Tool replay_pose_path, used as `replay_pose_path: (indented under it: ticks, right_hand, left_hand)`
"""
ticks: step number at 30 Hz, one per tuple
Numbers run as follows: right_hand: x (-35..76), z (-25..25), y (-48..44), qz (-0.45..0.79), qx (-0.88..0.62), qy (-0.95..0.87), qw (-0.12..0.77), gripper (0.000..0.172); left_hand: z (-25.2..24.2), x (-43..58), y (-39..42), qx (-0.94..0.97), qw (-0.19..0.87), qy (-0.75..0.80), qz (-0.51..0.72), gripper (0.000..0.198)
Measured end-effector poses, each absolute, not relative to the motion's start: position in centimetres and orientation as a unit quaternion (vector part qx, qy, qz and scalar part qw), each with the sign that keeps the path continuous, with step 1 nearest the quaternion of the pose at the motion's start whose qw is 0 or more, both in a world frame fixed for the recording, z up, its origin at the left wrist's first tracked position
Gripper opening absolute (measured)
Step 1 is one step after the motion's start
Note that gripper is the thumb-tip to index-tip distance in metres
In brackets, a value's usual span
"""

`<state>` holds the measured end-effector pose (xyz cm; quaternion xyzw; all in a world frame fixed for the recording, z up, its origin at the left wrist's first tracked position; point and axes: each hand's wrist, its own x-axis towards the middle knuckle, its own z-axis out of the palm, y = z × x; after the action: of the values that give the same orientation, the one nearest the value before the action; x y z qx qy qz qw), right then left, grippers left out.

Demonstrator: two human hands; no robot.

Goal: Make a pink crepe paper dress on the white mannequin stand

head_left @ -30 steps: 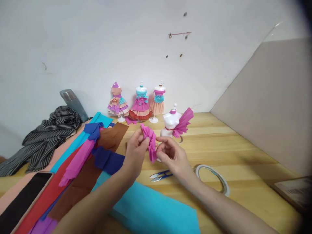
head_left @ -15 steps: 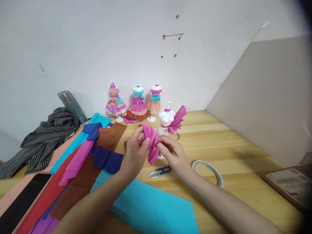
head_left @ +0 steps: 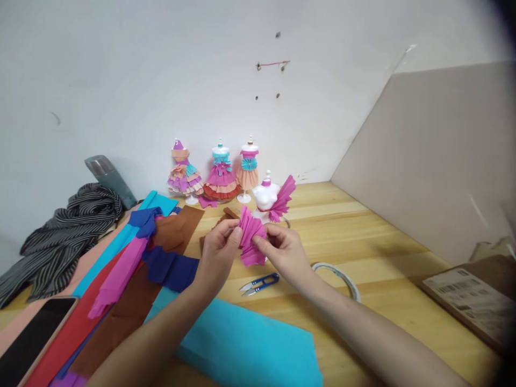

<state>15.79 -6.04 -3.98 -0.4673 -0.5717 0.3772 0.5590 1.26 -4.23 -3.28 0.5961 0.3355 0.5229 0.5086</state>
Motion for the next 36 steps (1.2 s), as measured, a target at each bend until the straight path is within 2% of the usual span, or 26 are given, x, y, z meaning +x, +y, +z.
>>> replay_pose_path:
  ticks: [5, 11, 19, 26, 32, 36]
  right_hand:
    - [15.8, -3.8, -6.2, 0.350, -0.468, -0.580, 0.568, 0.025]
    - [16.0, -3.1, -6.3, 0.359, -0.463, -0.571, 0.575, 0.030]
    - [15.9, -2.9, -6.6, 0.352, -0.463, -0.577, 0.574, 0.031]
    - [16.1, -2.7, -6.9, 0.339, -0.466, -0.600, 0.556, 0.031]
    - [16.3, -2.1, -7.3, 0.314, -0.457, -0.655, 0.513, 0.032]
    - [16.5, -1.9, -7.2, 0.253, -0.462, -0.683, 0.506, 0.036]
  left_hand:
    - [-2.8, 1.4, -4.5, 0.563, 0.504, 0.355, 0.550, 0.021]
    - [-2.2, 1.7, -5.3, 0.498, 0.559, 0.355, 0.560, 0.021]
    - [-1.8, 2.2, -5.8, 0.452, 0.602, 0.343, 0.562, 0.041]
    - [-1.4, 1.9, -6.0, 0.374, 0.696, 0.311, 0.527, 0.045]
    - [-0.6, 1.1, -5.1, 0.358, 0.751, 0.315, 0.457, 0.036]
    - [-1.0, 0.8, -4.7, 0.372, 0.740, 0.304, 0.472, 0.030]
